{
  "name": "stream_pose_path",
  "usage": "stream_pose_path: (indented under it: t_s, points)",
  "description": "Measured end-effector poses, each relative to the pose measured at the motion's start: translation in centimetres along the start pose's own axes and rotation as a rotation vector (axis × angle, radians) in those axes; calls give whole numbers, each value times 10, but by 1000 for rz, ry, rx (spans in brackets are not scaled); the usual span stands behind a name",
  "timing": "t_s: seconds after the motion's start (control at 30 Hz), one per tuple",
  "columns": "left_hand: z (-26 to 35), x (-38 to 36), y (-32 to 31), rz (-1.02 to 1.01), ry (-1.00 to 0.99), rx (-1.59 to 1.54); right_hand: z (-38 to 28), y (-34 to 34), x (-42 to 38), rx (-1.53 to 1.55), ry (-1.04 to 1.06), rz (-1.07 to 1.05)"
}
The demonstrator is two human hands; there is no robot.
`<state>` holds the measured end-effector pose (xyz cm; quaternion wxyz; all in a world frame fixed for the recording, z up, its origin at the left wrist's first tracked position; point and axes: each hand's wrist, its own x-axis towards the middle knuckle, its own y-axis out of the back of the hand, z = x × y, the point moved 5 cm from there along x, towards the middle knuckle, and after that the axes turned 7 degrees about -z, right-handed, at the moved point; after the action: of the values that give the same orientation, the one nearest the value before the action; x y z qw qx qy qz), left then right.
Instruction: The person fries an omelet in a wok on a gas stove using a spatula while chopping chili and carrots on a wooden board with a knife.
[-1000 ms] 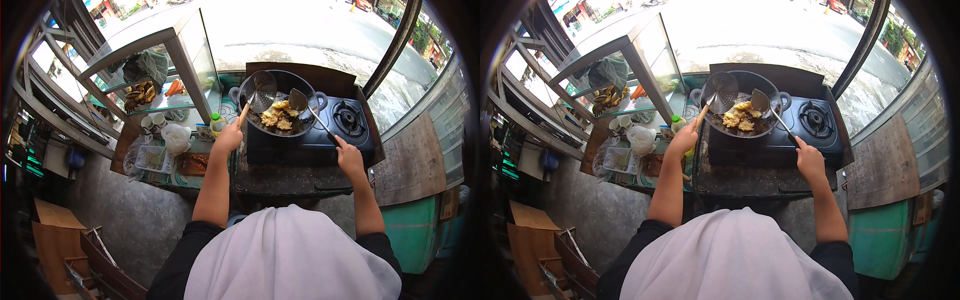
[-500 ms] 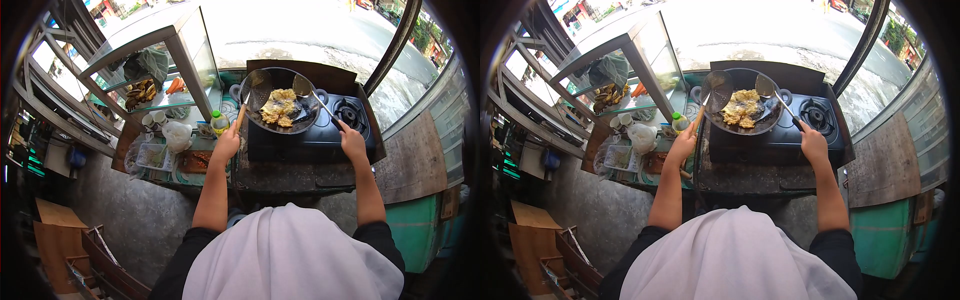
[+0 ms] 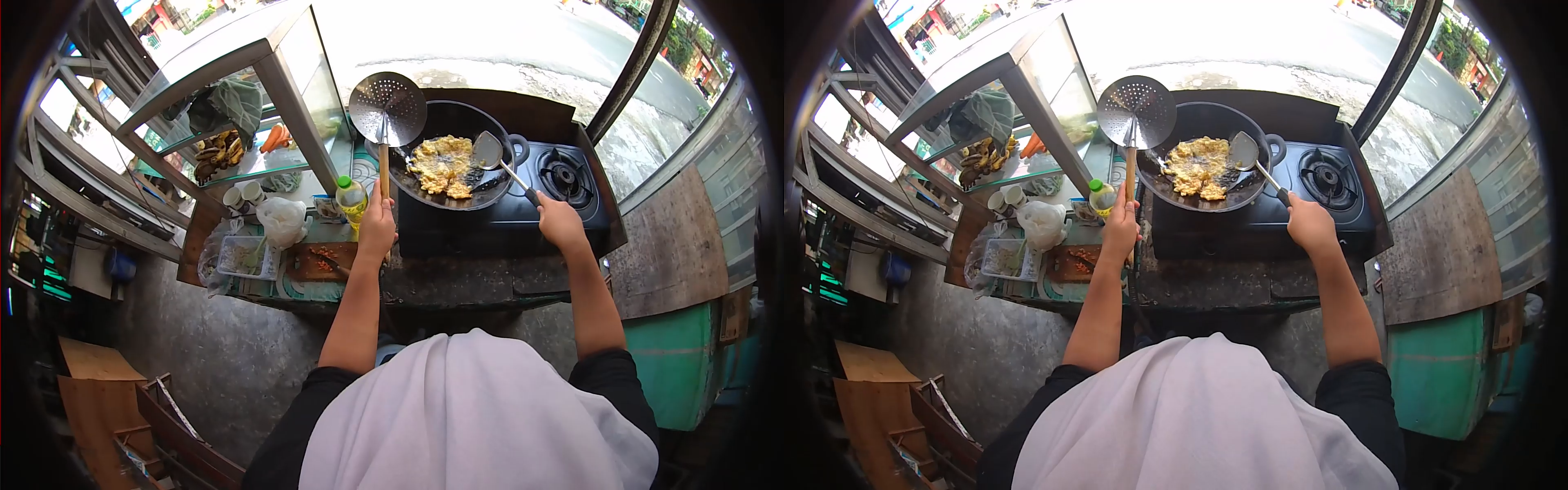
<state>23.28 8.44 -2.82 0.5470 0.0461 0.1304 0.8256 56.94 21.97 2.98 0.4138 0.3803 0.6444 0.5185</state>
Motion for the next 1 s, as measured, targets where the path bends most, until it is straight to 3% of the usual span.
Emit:
stream_pose_path:
  t_s: [0.07, 0.2, 0.33, 0.43, 0.57, 0.63, 0.77, 0.9, 1.0]
  points:
    - [-10, 2, -1, -20, -57, -22, 2, -6, -1, 26, -32, -27]
    - [-3, -9, 6, -105, 39, -99, -3, -18, 4, 95, -41, -126]
    - [1, -9, 19, -154, 38, -115, -4, -37, 3, 274, 80, -116]
    - [2, -4, 32, -190, 35, -148, -6, -50, -1, 502, 10, -103]
    - [6, 13, 52, -254, -11, -140, -19, -41, -22, 753, -252, -218]
    - [11, 21, 61, -295, -30, -151, -26, -35, -33, 768, -293, -169]
    - [17, 36, 77, -369, -73, -180, -31, -36, -39, 569, -229, 138]
    - [21, 50, 90, -413, -137, -10, -68, -24, -55, 425, -316, 195]
    - [19, 56, 98, -487, -114, -113, -87, -29, -60, 317, -358, 180]
